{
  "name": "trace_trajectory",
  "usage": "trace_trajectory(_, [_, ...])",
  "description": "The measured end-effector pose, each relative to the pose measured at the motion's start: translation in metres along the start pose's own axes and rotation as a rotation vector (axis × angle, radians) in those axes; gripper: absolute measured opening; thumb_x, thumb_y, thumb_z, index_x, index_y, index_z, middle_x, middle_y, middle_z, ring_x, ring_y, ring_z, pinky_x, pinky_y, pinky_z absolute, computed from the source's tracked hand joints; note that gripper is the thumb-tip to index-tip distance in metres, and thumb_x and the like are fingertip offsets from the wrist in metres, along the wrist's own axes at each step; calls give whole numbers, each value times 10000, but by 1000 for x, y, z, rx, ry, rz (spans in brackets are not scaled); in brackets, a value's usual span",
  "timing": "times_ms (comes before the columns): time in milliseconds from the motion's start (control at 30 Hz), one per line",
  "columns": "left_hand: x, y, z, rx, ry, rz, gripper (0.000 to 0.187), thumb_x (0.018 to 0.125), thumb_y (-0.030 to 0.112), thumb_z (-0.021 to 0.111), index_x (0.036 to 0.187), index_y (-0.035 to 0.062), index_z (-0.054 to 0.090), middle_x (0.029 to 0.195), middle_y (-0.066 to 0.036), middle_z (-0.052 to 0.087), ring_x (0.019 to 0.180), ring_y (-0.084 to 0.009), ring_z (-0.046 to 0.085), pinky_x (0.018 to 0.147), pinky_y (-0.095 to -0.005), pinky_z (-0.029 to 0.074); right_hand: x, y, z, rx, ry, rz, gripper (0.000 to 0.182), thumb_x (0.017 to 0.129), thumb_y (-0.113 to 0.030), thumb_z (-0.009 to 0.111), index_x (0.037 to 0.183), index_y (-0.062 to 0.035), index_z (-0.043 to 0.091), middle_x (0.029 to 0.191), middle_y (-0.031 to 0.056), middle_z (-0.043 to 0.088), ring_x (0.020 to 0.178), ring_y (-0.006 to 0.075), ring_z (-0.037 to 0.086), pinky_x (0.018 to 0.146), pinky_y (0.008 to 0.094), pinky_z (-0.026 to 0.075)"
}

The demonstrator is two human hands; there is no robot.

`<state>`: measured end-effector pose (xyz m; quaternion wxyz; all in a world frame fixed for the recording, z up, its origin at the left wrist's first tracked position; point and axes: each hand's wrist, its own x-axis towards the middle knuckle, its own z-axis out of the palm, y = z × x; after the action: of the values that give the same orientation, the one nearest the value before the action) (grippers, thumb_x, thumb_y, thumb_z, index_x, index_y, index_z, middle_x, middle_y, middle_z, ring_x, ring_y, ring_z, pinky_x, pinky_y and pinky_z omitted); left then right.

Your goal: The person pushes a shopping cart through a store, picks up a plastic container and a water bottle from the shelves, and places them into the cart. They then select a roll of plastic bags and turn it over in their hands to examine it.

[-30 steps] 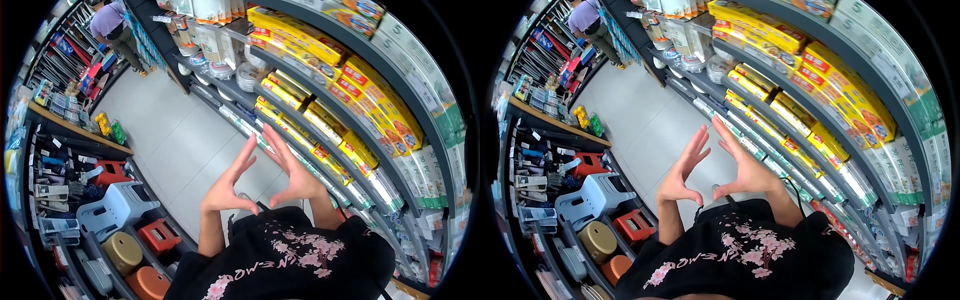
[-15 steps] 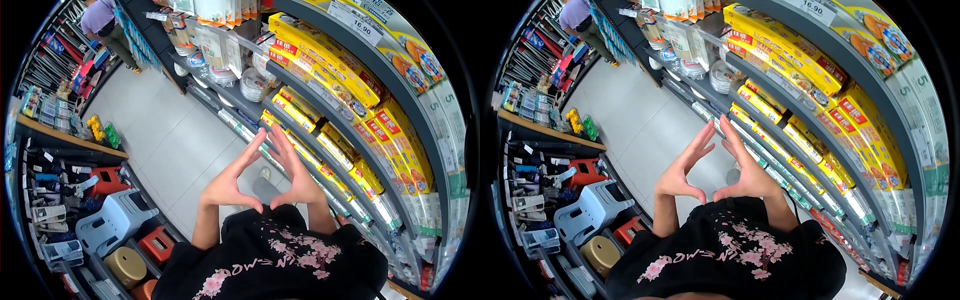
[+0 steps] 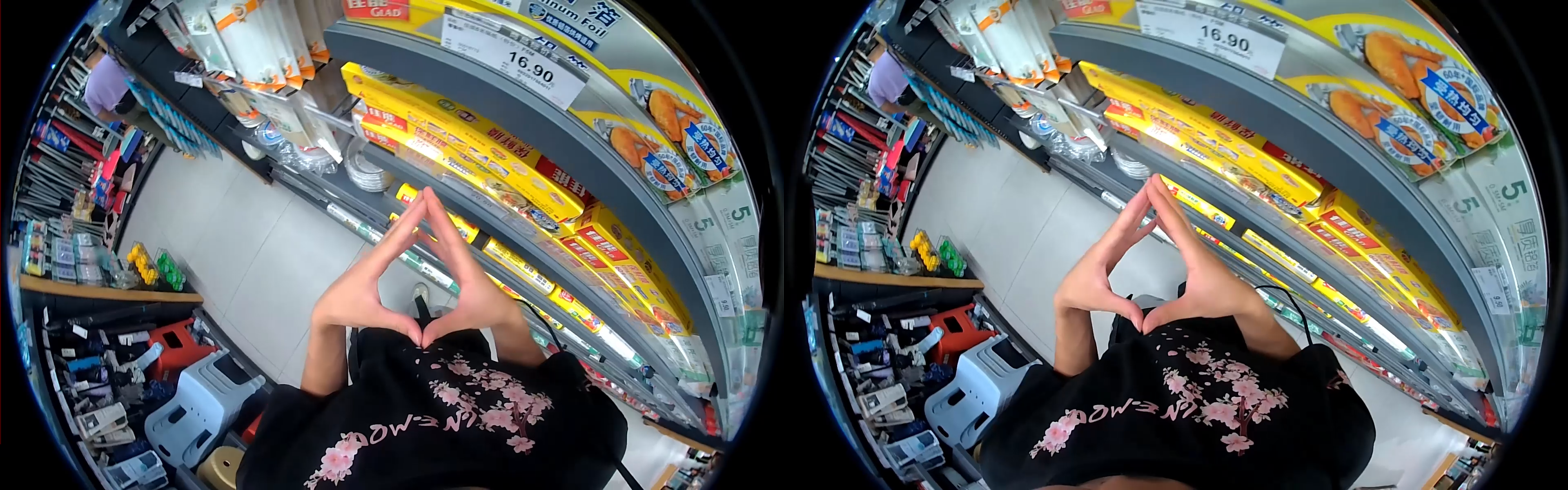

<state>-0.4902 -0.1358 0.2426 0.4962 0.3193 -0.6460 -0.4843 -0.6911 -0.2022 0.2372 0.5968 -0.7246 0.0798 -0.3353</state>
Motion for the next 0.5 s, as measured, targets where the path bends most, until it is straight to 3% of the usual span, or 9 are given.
trace_trajectory(200, [17, 0, -11, 13, -97, -22, 1448, 505, 398, 1006, 1628, 81, 150, 1701, -164, 53, 1566, -337, 82, 1198, -511, 273, -2, 4, -2, 196, 110, 9, 1497, 545, -409, 1004, 1621, -37, 32, 1693, 174, -33, 1565, 327, 48, 1237, 499, 213])
trace_trajectory(267, [22, -4, -15, 47, -138, 2, 1438, 515, 394, 1004, 1628, 80, 149, 1701, -170, 46, 1566, -336, 82, 1199, -506, 273, -3, 0, 3, 20, 112, 28, 1486, 547, -399, 1005, 1623, -43, 44, 1693, 174, -25, 1565, 323, 62, 1237, 508, 211])
trace_trajectory(333, [28, -6, -22, -5, -239, -27, 1569, 449, 367, 1023, 1617, 11, 37, 1698, -176, -35, 1568, -320, 56, 1219, -536, 227, -6, 0, 3, 50, 168, 5, 1479, 542, -378, 1010, 1625, -49, 58, 1696, 170, -14, 1566, 320, 58, 1233, 514, 213])
trace_trajectory(500, [31, 4, -31, 114, -385, -18, 1573, 443, 356, 1023, 1629, 57, 35, 1705, -144, -39, 1570, -306, 58, 1217, -534, 230, -14, -3, 24, -24, 279, 83, 1496, 514, -318, 1018, 1632, -72, 54, 1703, 150, -5, 1569, 318, 63, 1225, 519, 216])
